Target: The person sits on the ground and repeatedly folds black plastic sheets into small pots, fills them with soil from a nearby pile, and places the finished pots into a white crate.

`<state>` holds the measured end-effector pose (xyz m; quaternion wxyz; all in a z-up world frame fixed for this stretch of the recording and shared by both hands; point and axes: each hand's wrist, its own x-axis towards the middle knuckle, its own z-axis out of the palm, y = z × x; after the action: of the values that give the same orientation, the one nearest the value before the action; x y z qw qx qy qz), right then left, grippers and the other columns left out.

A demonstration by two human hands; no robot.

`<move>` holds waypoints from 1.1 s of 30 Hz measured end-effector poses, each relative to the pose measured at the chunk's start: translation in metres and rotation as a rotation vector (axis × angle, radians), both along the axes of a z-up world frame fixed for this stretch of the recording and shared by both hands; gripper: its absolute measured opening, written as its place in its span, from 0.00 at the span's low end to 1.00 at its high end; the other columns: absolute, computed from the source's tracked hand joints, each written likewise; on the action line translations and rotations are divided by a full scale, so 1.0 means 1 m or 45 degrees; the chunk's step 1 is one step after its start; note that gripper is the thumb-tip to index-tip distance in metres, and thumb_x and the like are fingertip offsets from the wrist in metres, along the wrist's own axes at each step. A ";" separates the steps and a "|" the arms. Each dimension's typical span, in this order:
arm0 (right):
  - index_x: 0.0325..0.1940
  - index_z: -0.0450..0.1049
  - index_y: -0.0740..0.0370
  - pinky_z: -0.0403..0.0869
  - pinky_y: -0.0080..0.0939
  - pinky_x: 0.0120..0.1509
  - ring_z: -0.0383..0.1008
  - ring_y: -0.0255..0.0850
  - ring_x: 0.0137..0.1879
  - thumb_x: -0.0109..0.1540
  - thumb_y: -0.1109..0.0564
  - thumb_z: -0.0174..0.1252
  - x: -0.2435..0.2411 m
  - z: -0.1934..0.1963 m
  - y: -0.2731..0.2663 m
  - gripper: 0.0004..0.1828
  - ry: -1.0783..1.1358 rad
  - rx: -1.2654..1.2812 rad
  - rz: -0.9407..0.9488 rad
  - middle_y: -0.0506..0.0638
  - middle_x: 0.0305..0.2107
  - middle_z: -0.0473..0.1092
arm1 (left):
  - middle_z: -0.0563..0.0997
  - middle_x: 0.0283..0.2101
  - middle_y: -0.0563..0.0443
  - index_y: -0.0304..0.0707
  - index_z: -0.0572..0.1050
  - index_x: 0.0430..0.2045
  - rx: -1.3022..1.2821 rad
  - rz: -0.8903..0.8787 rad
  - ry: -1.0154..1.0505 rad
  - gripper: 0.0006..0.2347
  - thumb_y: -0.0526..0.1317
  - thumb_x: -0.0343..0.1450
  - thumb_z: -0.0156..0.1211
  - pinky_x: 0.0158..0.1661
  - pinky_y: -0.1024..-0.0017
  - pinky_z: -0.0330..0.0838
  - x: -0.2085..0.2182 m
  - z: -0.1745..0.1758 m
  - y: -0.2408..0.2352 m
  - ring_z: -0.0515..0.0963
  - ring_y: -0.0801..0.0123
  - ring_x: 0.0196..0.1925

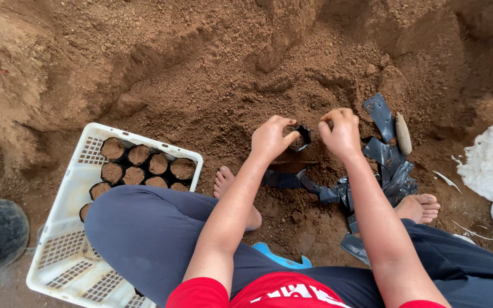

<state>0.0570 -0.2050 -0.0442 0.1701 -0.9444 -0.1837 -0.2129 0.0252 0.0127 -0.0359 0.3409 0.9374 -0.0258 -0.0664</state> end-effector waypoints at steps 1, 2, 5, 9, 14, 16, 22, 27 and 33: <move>0.38 0.80 0.57 0.75 0.53 0.50 0.76 0.53 0.44 0.58 0.53 0.64 -0.005 0.003 0.001 0.08 0.300 0.078 0.088 0.57 0.39 0.75 | 0.82 0.45 0.54 0.51 0.81 0.47 0.048 -0.019 -0.044 0.15 0.48 0.67 0.68 0.38 0.66 0.78 0.001 -0.003 -0.002 0.83 0.65 0.37; 0.40 0.79 0.58 0.76 0.51 0.50 0.76 0.50 0.44 0.58 0.53 0.64 -0.010 0.005 0.004 0.09 0.599 0.158 0.177 0.55 0.38 0.75 | 0.82 0.43 0.53 0.50 0.82 0.45 0.096 -0.038 -0.089 0.14 0.47 0.67 0.68 0.37 0.66 0.78 0.001 -0.006 -0.004 0.83 0.63 0.37; 0.45 0.78 0.57 0.75 0.50 0.45 0.76 0.49 0.42 0.54 0.54 0.68 -0.034 0.003 0.021 0.16 0.798 -0.063 0.266 0.53 0.40 0.74 | 0.82 0.37 0.52 0.48 0.83 0.35 0.147 -0.034 -0.296 0.07 0.43 0.67 0.68 0.38 0.64 0.78 -0.002 -0.021 -0.012 0.83 0.61 0.39; 0.38 0.79 0.56 0.74 0.47 0.49 0.74 0.46 0.46 0.55 0.52 0.69 -0.051 0.006 0.024 0.10 0.424 -0.396 0.284 0.47 0.36 0.74 | 0.83 0.33 0.52 0.45 0.80 0.28 0.078 0.070 -0.451 0.03 0.40 0.68 0.67 0.39 0.62 0.78 -0.001 -0.031 -0.015 0.83 0.59 0.39; 0.31 0.78 0.58 0.70 0.48 0.47 0.72 0.48 0.46 0.50 0.52 0.68 -0.058 0.009 0.022 0.10 0.185 -0.418 0.294 0.47 0.33 0.73 | 0.81 0.35 0.47 0.40 0.77 0.31 0.043 0.084 -0.341 0.12 0.43 0.61 0.71 0.35 0.58 0.76 0.002 -0.032 -0.010 0.82 0.53 0.36; 0.29 0.76 0.57 0.70 0.49 0.51 0.73 0.48 0.47 0.47 0.54 0.67 -0.060 0.008 0.028 0.09 0.076 -0.389 0.387 0.47 0.33 0.73 | 0.81 0.35 0.45 0.40 0.78 0.32 0.038 0.036 -0.310 0.13 0.43 0.58 0.71 0.34 0.56 0.76 0.005 -0.032 -0.012 0.82 0.51 0.35; 0.31 0.73 0.58 0.71 0.48 0.57 0.73 0.48 0.44 0.54 0.58 0.62 -0.066 -0.005 0.040 0.05 0.308 -0.336 0.572 0.50 0.30 0.72 | 0.83 0.34 0.49 0.45 0.80 0.31 -0.037 0.049 -0.368 0.02 0.38 0.68 0.64 0.38 0.59 0.77 0.002 -0.045 -0.013 0.83 0.55 0.36; 0.29 0.72 0.63 0.71 0.51 0.52 0.74 0.50 0.39 0.50 0.58 0.62 -0.063 -0.020 0.044 0.08 0.252 -0.304 0.449 0.54 0.27 0.72 | 0.83 0.31 0.49 0.43 0.81 0.28 0.045 -0.009 -0.258 0.05 0.43 0.68 0.67 0.36 0.61 0.77 0.001 -0.031 -0.005 0.83 0.57 0.35; 0.35 0.74 0.60 0.74 0.48 0.49 0.75 0.48 0.39 0.60 0.58 0.60 -0.060 -0.051 0.082 0.04 0.362 -0.584 0.223 0.53 0.31 0.72 | 0.85 0.33 0.50 0.46 0.83 0.32 -0.125 0.082 -0.116 0.06 0.45 0.70 0.65 0.37 0.61 0.77 0.003 -0.007 0.006 0.84 0.58 0.37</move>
<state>-0.0026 -0.1232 -0.0951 -0.0061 -0.9592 -0.2824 -0.0158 0.0278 0.0187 -0.0433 0.3869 0.9219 -0.0143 -0.0111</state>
